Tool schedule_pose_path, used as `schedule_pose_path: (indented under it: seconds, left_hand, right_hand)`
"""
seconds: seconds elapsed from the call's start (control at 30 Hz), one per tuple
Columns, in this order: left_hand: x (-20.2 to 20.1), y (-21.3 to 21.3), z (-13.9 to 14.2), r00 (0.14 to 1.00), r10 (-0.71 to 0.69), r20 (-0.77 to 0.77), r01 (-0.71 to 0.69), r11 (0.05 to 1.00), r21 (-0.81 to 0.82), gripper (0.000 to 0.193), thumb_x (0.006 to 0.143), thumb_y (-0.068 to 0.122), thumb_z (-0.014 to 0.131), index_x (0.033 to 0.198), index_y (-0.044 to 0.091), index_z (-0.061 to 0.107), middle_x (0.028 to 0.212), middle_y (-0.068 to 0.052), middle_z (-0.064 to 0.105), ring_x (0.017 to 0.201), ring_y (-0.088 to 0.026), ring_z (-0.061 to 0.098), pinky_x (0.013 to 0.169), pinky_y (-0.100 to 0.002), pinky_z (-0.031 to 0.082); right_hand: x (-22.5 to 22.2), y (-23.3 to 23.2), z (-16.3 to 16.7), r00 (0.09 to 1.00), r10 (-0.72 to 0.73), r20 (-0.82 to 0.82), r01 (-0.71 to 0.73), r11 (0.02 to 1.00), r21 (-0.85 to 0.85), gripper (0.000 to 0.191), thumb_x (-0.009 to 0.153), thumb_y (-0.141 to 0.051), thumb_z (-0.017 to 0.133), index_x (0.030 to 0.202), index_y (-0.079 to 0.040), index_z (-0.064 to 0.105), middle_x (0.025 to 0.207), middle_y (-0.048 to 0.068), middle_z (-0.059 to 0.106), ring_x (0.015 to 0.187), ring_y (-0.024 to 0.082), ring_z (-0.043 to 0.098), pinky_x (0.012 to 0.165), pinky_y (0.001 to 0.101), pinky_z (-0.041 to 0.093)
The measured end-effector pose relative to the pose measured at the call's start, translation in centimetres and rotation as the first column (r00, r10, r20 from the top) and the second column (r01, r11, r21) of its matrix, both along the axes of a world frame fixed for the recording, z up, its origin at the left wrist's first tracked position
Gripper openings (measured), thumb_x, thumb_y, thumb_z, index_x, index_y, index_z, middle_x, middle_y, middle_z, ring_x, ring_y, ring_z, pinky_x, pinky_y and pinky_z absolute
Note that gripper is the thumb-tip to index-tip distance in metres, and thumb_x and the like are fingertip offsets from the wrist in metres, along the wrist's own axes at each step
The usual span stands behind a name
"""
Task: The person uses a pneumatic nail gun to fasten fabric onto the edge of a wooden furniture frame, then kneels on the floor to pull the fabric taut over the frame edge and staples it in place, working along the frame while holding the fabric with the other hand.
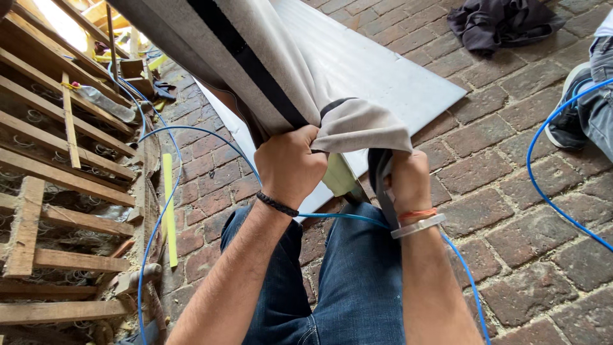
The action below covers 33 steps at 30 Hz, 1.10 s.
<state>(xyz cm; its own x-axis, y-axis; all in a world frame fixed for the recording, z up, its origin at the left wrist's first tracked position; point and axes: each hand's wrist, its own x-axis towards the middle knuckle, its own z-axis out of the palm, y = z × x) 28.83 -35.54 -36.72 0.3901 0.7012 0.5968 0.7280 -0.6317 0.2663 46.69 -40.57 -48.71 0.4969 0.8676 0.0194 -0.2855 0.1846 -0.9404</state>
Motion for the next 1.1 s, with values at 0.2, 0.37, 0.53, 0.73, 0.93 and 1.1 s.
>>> schedule_pose_path:
  seconds: [0.2, 0.37, 0.53, 0.73, 0.93, 1.1]
  left_hand:
    - [-0.3, -0.7, -0.3, 0.993, -0.113, -0.033, 0.116, 0.985, 0.126, 0.012, 0.068, 0.009, 0.067, 0.077, 0.015, 0.071, 0.071, -0.008, 0.069, 0.069, -0.031, 0.068, 0.062, -0.042, 0.052]
    - [-0.5, -1.5, -1.4, 0.929, -0.189, -0.319, 0.293, 0.902, 0.318, 0.022, 0.058, 0.016, 0.078, 0.074, 0.014, 0.062, 0.072, -0.001, 0.06, 0.075, -0.025, 0.059, 0.079, -0.042, 0.046]
    - [-1.1, -1.3, -2.0, 0.879, -0.274, -0.391, 0.399, 0.871, 0.287, 0.032, 0.063, 0.034, 0.082, 0.074, 0.011, 0.063, 0.07, -0.001, 0.057, 0.073, -0.023, 0.057, 0.072, -0.04, 0.043]
    - [-1.7, -1.0, -2.9, 0.843, -0.231, -0.486, 0.425, 0.841, 0.336, 0.01, 0.072, 0.016, 0.072, 0.081, 0.013, 0.068, 0.072, 0.004, 0.057, 0.074, -0.018, 0.057, 0.072, -0.035, 0.043]
    - [-2.7, -0.4, -3.7, 0.786, -0.301, -0.54, 0.491, 0.834, 0.25, 0.006, 0.07, 0.021, 0.069, 0.069, 0.017, 0.065, 0.072, 0.004, 0.059, 0.081, -0.019, 0.058, 0.075, -0.036, 0.044]
    - [-3.8, 0.5, -4.3, 0.724, -0.332, -0.604, 0.559, 0.796, 0.232, 0.006, 0.073, 0.023, 0.067, 0.067, 0.02, 0.066, 0.076, 0.006, 0.059, 0.086, -0.016, 0.059, 0.08, -0.034, 0.043]
  right_hand:
    - [-5.8, -3.3, 2.5, 0.614, 0.406, -0.677, -0.411, 0.896, 0.165, 0.065, 0.092, -0.052, 0.028, 0.114, -0.001, 0.063, 0.1, 0.009, 0.076, 0.081, 0.023, 0.073, 0.069, 0.0369, 0.062]
    - [-7.2, -1.0, -0.1, 0.477, 0.551, -0.685, -0.101, 0.809, 0.58, 0.034, 0.112, -0.031, 0.046, 0.121, -0.004, 0.064, 0.113, 0.012, 0.069, 0.099, 0.025, 0.066, 0.083, 0.0376, 0.056]
    - [-6.4, -0.4, -0.7, 0.352, 0.507, -0.787, 0.005, 0.84, 0.543, 0.036, 0.102, -0.039, 0.051, 0.118, -0.009, 0.064, 0.116, 0.01, 0.069, 0.108, 0.026, 0.066, 0.096, 0.0391, 0.055]
    - [-8.1, -0.2, 1.1, 0.355, 0.389, -0.85, 0.179, 0.864, 0.47, 0.056, 0.091, -0.052, 0.05, 0.128, -0.013, 0.064, 0.124, 0.008, 0.068, 0.12, 0.029, 0.062, 0.107, 0.0456, 0.048]
    - [-7.5, 1.9, -1.0, 0.452, 0.351, -0.82, 0.075, 0.901, 0.427, 0.038, 0.097, -0.031, 0.054, 0.125, -0.007, 0.06, 0.12, 0.008, 0.067, 0.112, 0.024, 0.064, 0.1, 0.0394, 0.052]
    - [-9.0, 3.2, -3.4, 0.551, 0.221, -0.805, 0.069, 0.949, 0.308, 0.022, 0.101, -0.007, 0.062, 0.121, 0.001, 0.058, 0.106, 0.008, 0.068, 0.094, 0.018, 0.068, 0.084, 0.0304, 0.058]
